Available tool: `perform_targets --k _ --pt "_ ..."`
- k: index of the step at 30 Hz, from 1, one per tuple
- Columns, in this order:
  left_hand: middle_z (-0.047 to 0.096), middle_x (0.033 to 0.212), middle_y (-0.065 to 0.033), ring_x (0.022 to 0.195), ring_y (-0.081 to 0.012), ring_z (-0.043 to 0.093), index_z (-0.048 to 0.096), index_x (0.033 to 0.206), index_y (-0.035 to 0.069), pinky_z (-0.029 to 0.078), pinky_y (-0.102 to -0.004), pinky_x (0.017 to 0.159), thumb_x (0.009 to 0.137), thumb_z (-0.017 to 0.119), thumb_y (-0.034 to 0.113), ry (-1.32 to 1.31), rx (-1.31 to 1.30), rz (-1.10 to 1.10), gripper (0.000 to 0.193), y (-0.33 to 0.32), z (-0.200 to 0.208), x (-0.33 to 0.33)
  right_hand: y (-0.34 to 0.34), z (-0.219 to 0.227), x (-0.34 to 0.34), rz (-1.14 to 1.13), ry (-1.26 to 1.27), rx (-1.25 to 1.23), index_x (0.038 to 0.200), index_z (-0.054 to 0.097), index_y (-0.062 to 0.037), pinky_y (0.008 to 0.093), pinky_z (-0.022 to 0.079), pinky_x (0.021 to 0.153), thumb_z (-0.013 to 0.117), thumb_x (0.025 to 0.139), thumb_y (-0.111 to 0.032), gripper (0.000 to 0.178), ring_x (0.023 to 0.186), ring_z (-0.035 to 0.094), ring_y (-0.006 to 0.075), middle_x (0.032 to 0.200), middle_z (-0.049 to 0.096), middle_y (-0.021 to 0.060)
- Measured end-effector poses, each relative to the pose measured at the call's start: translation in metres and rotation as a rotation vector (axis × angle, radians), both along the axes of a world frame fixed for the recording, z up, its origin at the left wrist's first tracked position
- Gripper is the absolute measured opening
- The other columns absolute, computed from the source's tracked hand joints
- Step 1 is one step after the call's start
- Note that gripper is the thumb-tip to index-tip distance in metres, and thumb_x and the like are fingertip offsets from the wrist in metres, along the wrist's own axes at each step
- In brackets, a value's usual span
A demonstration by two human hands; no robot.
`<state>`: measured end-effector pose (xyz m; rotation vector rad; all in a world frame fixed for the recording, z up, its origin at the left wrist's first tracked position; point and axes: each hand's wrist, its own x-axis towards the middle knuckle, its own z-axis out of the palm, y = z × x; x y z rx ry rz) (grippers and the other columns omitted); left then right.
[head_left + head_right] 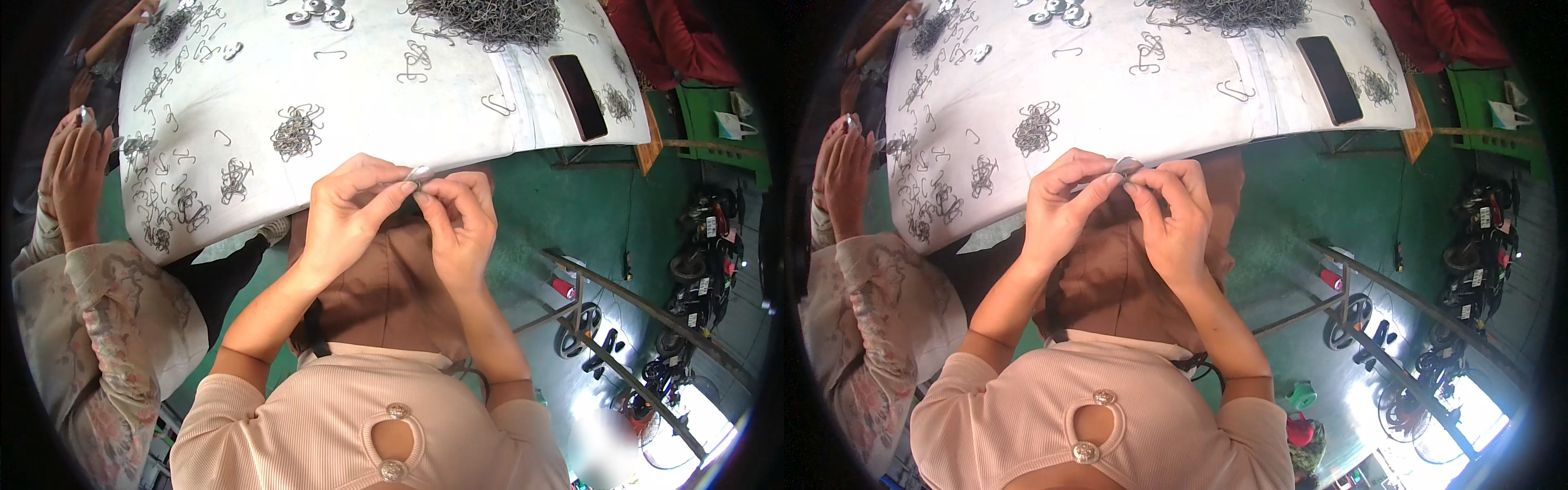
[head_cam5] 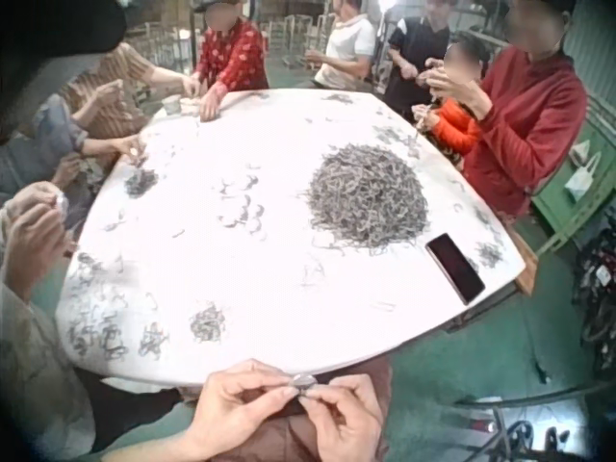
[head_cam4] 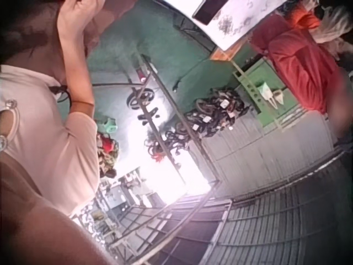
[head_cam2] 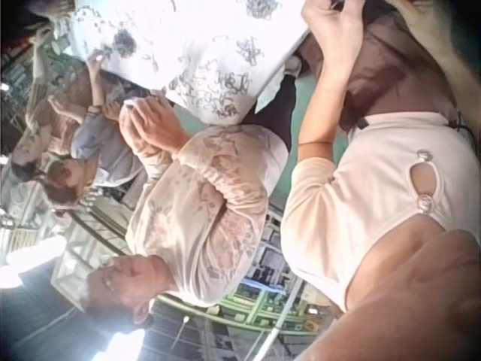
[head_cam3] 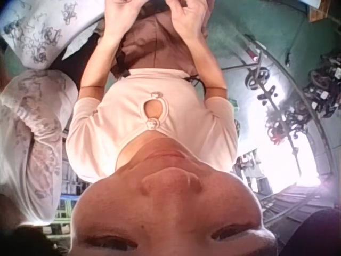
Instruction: The person sits at a table and repeatedly picks up small metal hooks and circular metal pieces, then fastens them together by hand. The person occasionally lifts the assembled chain to hang it on a nearby rack. Coworkers perform similar assembly tasks at the same table.
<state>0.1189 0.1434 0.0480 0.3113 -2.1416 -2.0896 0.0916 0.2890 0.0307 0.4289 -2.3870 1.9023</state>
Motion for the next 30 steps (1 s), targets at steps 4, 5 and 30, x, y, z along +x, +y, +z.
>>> perform_targets --k 4,5,30 --pt "0.066 0.088 -0.0087 0.081 -0.0136 0.062 0.072 0.097 0.001 0.050 -0.0253 0.072 0.082 0.068 0.001 0.055 -0.063 0.011 0.016 -0.001 -0.005 -0.002 -0.004 0.004 -0.002 -0.024 0.001 0.095 0.085 0.065 -0.0022 0.0281 0.045 0.062 0.070 0.080 -0.002 0.007 0.070 0.054 0.0162 0.082 0.054 0.0054" --pt "0.066 0.088 -0.0086 0.080 -0.0135 0.062 0.072 0.097 0.001 0.050 -0.0252 0.072 0.082 0.068 0.001 0.062 -0.059 0.015 0.016 -0.001 -0.006 -0.003 -0.004 0.003 -0.003 -0.026 -0.002 0.105 0.084 0.065 -0.0024 0.0282 0.045 0.062 0.070 0.080 -0.003 0.007 0.069 0.054 0.0164 0.081 0.054 0.0053" --pt "0.066 0.087 -0.0074 0.073 -0.0112 0.057 0.071 0.095 0.001 0.046 -0.0239 0.068 0.080 0.070 0.002 0.047 -0.061 -0.053 0.015 0.000 -0.019 0.009 -0.071 -0.014 -0.197 0.128 -0.099 1.035 0.085 0.072 -0.0059 0.0386 0.051 0.074 0.070 0.075 -0.035 0.031 0.083 0.067 0.0289 0.088 0.070 0.0138"
